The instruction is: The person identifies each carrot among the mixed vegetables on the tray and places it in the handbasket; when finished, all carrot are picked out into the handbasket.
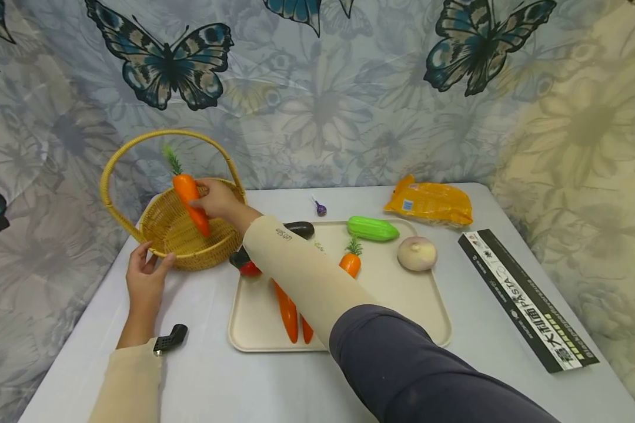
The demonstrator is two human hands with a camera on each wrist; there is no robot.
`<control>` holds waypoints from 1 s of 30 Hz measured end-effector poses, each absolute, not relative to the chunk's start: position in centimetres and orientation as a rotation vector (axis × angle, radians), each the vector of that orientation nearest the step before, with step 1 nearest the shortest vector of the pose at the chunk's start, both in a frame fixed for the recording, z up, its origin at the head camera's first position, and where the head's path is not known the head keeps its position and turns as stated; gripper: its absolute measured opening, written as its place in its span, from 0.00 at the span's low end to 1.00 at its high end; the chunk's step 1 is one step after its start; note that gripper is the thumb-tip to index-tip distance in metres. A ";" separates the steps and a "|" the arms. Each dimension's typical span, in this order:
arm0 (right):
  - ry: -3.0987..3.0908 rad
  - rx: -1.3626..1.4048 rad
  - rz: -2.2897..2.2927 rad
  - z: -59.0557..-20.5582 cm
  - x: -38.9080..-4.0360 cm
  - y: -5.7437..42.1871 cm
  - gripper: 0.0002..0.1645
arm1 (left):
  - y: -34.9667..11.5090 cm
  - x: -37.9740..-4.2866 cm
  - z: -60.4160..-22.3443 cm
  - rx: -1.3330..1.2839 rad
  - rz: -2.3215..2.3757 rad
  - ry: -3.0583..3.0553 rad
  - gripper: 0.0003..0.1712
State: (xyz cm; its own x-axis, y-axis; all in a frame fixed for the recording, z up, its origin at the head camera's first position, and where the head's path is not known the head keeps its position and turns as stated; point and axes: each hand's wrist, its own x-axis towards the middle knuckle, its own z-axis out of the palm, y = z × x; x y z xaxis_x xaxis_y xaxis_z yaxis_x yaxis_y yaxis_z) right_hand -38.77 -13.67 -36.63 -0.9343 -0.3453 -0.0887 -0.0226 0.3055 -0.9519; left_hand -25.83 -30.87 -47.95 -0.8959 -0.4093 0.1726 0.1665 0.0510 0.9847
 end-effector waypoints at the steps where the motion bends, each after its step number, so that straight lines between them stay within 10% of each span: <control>1: 2.352 -0.349 -1.621 -36.9 -38.8 -13.7 0.34 | -30.9 -25.8 -48.0 0.241 -1.894 -1.930 0.38; 30: 2.551 -0.517 -1.407 -37.2 -39.1 -8.2 0.31 | -31.1 -26.0 -48.0 0.151 -1.875 -1.898 0.37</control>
State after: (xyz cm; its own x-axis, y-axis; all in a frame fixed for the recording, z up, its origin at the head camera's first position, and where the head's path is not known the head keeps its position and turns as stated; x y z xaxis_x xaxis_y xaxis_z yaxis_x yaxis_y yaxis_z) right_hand -39.12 -8.20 -37.18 -0.9227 -0.3854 0.0076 -0.2121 0.4911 -0.8449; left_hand -26.02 -31.14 -48.04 -0.8856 -0.3937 0.2463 0.2416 0.0624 0.9684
